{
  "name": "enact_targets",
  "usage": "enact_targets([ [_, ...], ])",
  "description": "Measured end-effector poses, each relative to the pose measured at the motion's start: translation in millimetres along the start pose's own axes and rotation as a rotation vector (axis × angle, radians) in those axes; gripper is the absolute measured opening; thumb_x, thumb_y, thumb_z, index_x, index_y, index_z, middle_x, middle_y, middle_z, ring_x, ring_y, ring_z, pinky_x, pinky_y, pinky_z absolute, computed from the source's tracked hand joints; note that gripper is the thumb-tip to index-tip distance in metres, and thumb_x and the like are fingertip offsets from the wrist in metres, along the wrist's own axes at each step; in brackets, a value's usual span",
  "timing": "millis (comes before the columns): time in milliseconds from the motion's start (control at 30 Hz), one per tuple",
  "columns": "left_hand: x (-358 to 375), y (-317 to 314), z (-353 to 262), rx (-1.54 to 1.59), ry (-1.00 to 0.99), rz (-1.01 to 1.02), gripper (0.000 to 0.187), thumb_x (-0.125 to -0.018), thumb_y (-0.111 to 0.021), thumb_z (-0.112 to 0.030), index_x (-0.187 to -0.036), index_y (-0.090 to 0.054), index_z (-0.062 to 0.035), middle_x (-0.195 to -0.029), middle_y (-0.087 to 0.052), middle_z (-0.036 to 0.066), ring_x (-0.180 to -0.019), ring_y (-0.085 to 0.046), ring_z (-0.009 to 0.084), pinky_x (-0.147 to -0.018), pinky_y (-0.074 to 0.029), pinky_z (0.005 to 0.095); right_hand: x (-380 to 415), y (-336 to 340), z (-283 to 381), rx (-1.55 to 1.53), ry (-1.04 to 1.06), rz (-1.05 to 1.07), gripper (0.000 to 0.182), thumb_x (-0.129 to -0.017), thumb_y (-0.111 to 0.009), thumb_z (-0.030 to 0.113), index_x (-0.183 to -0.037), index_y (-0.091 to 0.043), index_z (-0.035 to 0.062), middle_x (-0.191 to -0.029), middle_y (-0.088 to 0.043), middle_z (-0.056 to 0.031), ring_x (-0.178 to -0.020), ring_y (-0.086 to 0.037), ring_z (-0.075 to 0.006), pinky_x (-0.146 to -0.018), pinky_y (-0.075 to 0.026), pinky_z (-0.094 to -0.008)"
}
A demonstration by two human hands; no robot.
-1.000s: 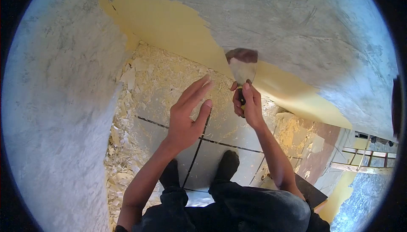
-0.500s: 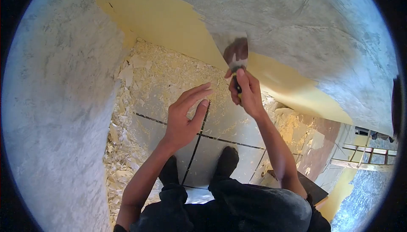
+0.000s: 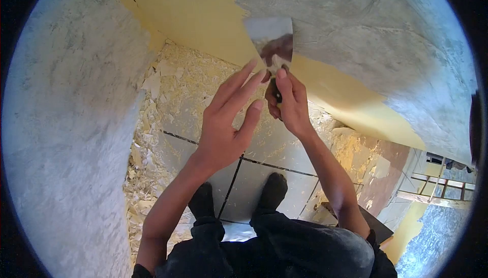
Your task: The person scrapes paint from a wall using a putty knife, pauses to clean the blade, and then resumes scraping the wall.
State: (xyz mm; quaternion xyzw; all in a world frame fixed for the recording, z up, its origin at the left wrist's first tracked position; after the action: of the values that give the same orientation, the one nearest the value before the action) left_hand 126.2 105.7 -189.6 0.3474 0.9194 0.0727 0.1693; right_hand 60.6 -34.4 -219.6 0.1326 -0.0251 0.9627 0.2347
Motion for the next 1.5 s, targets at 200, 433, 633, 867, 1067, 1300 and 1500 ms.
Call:
enact_targets([
  [200,-5.7,-6.5,-11.6,-0.069,-0.131,0.072,0.047,-0.088,-0.059,-0.004,-0.134,-0.051,-0.0047,-0.145,-0.042,0.018,-0.133,-0.041,0.0322,-0.107,-0.036,0.0410,3.7,-4.3,-9.9,-0.017,0.036,-0.074,0.037,-0.103,-0.037,0.038,-0.093,-0.052,0.0046,-0.057,-0.041,0.0022,-0.044,-0.036,-0.0047,-0.040,-0.029,-0.0220],
  [433,10.4,-11.9,2.0,-0.039,-0.040,0.121,0.049,-0.089,-0.059,-0.008,-0.137,-0.048,-0.0050,-0.146,-0.039,0.017,-0.134,-0.039,0.0324,-0.109,-0.033,0.0413,3.1,-12.4,0.4,-0.042,0.020,-0.082,0.037,-0.103,-0.038,0.038,-0.093,-0.052,0.0053,-0.060,-0.042,0.0028,-0.046,-0.036,-0.0048,-0.040,-0.030,-0.0224],
  [633,12.9,-8.0,5.3,-0.042,0.001,0.135,0.049,-0.090,-0.058,-0.009,-0.137,-0.047,-0.0065,-0.147,-0.039,0.016,-0.135,-0.039,0.0317,-0.109,-0.033,0.0405,5.4,-4.5,-2.3,-0.012,-0.018,-0.093,0.039,-0.102,-0.038,0.040,-0.094,-0.052,0.0051,-0.057,-0.041,0.0029,-0.045,-0.035,-0.0044,-0.040,-0.028,-0.0214],
  [867,18.8,-11.7,8.3,-0.021,0.031,0.160,0.047,-0.091,-0.058,-0.009,-0.137,-0.048,-0.0064,-0.146,-0.040,0.016,-0.134,-0.041,0.0313,-0.108,-0.034,0.0403,7.4,-5.9,-3.1,-0.065,-0.042,-0.120,0.040,-0.102,-0.038,0.040,-0.092,-0.053,0.0044,-0.056,-0.040,0.0034,-0.044,-0.034,-0.0042,-0.040,-0.028,-0.0213],
  [1067,20.6,-12.4,10.1,0.025,0.031,0.141,0.047,-0.090,-0.058,-0.010,-0.136,-0.048,-0.0048,-0.145,-0.041,0.017,-0.133,-0.042,0.0309,-0.108,-0.035,0.0402,5.6,-13.0,7.7,-0.015,-0.010,-0.086,0.039,-0.103,-0.037,0.039,-0.092,-0.053,0.0050,-0.055,-0.038,0.0036,-0.045,-0.033,-0.0041,-0.041,-0.028,-0.0217],
  [1300,20.3,-12.2,11.9,0.009,0.081,0.147,0.048,-0.090,-0.058,-0.009,-0.137,-0.048,-0.0053,-0.145,-0.041,0.017,-0.133,-0.041,0.0305,-0.108,-0.034,0.0396,6.7,-10.1,10.2,0.009,-0.019,-0.112,0.039,-0.102,-0.037,0.040,-0.092,-0.053,0.0055,-0.055,-0.037,0.0042,-0.044,-0.033,-0.0041,-0.041,-0.027,-0.0213],
  [1500,20.7,-14.0,11.5,0.017,0.063,0.159,0.047,-0.090,-0.058,-0.008,-0.136,-0.048,-0.0056,-0.145,-0.041,0.016,-0.134,-0.041,0.0303,-0.108,-0.034,0.0398,7.6,-7.4,9.2,-0.019,-0.032,-0.112,0.039,-0.102,-0.039,0.041,-0.091,-0.053,0.0059,-0.054,-0.038,0.0040,-0.044,-0.034,-0.0039,-0.041,-0.028,-0.0207],
])
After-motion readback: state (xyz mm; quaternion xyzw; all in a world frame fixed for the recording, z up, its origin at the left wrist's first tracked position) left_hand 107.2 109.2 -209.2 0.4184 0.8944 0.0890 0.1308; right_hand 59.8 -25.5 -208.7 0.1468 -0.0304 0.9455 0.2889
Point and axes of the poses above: each hand's wrist, its own x-axis away from the middle knuckle, its own y-axis out of the back of the hand, z = x × y, the point moved 4 cm from there along -x, towards the middle knuckle
